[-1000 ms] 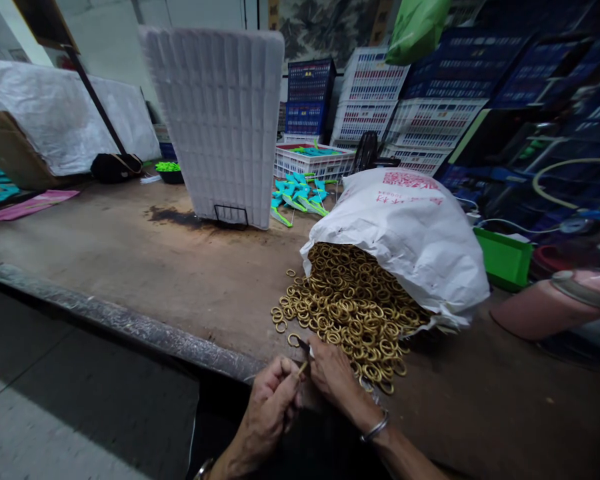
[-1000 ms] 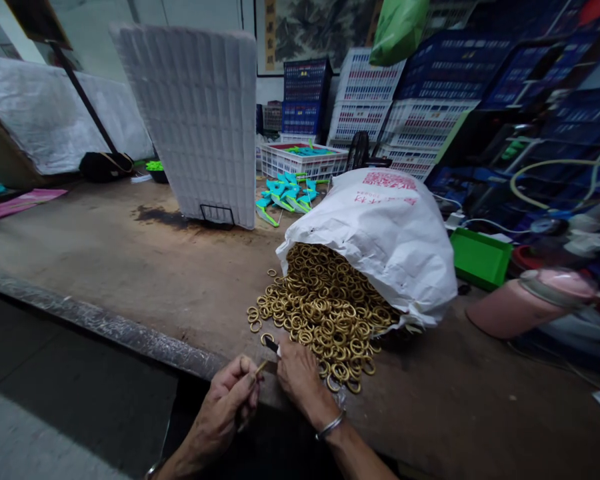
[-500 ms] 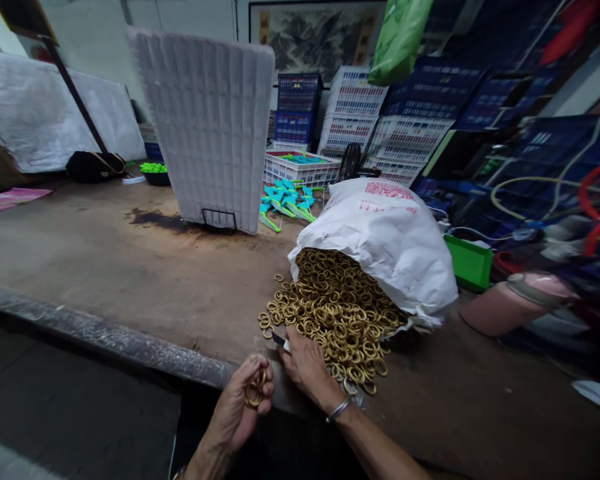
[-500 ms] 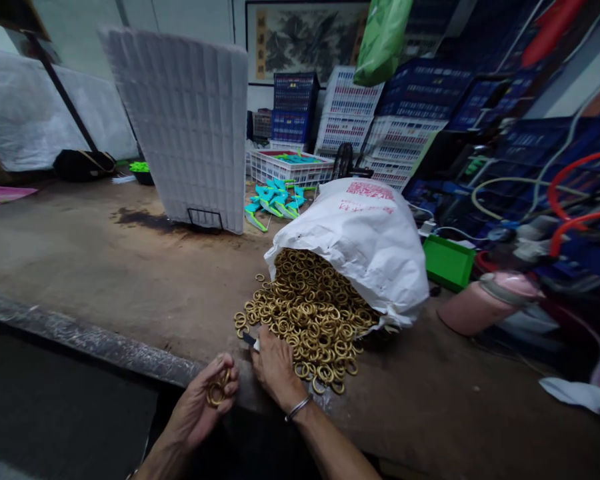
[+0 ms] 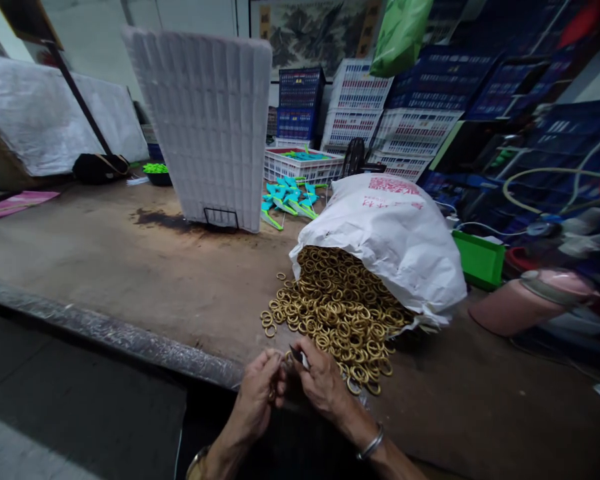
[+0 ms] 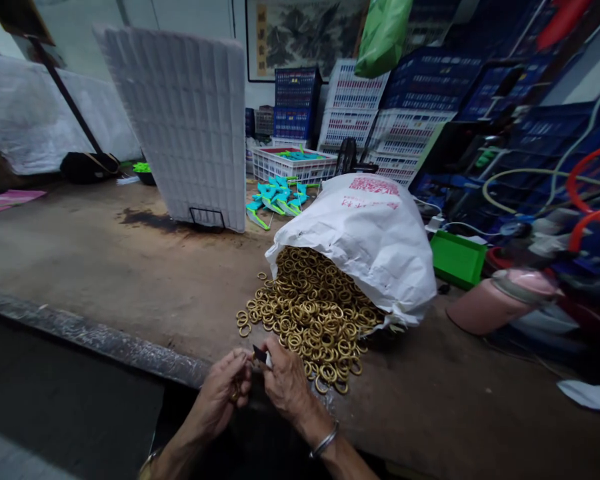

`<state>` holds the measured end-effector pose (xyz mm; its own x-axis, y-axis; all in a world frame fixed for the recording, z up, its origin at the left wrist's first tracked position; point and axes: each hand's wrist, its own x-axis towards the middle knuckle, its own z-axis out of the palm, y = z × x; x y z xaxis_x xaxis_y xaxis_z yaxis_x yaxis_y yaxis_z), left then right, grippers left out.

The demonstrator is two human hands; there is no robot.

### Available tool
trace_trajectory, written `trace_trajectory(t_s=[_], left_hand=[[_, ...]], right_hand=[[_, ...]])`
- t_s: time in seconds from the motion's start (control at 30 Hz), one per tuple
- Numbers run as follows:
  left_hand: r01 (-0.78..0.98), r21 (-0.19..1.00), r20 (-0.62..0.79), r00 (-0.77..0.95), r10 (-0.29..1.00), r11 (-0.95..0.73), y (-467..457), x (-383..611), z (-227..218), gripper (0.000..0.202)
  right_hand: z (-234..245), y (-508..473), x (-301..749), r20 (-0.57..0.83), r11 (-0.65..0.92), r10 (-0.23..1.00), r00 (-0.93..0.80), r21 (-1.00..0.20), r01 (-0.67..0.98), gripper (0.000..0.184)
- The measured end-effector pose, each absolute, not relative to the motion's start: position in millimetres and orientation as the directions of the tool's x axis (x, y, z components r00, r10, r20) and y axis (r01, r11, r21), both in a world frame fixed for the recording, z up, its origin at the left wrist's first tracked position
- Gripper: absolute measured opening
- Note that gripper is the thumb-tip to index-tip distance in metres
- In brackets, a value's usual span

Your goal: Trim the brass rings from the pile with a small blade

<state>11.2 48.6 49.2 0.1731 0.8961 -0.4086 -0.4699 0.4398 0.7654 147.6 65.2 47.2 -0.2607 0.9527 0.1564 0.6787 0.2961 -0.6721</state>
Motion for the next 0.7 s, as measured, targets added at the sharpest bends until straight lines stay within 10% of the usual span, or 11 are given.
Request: trace_trajectory(t_s=[0.5,0.7], left_hand=[[-0.239,0.943,-0.214,0.097,0.972,0.231,51,22,46,0.027],[-0.240,0.874,-0.372,0.228,0.900,0.422,50,19,47,0.028]], right_hand=[[42,69,149,-0.246,-0.182,0.956,-0.157,-0.923,0.340,0.025],[53,73,150,-0.177,-0.111,0.972,-0.153,-0.923,0.368,0.024]])
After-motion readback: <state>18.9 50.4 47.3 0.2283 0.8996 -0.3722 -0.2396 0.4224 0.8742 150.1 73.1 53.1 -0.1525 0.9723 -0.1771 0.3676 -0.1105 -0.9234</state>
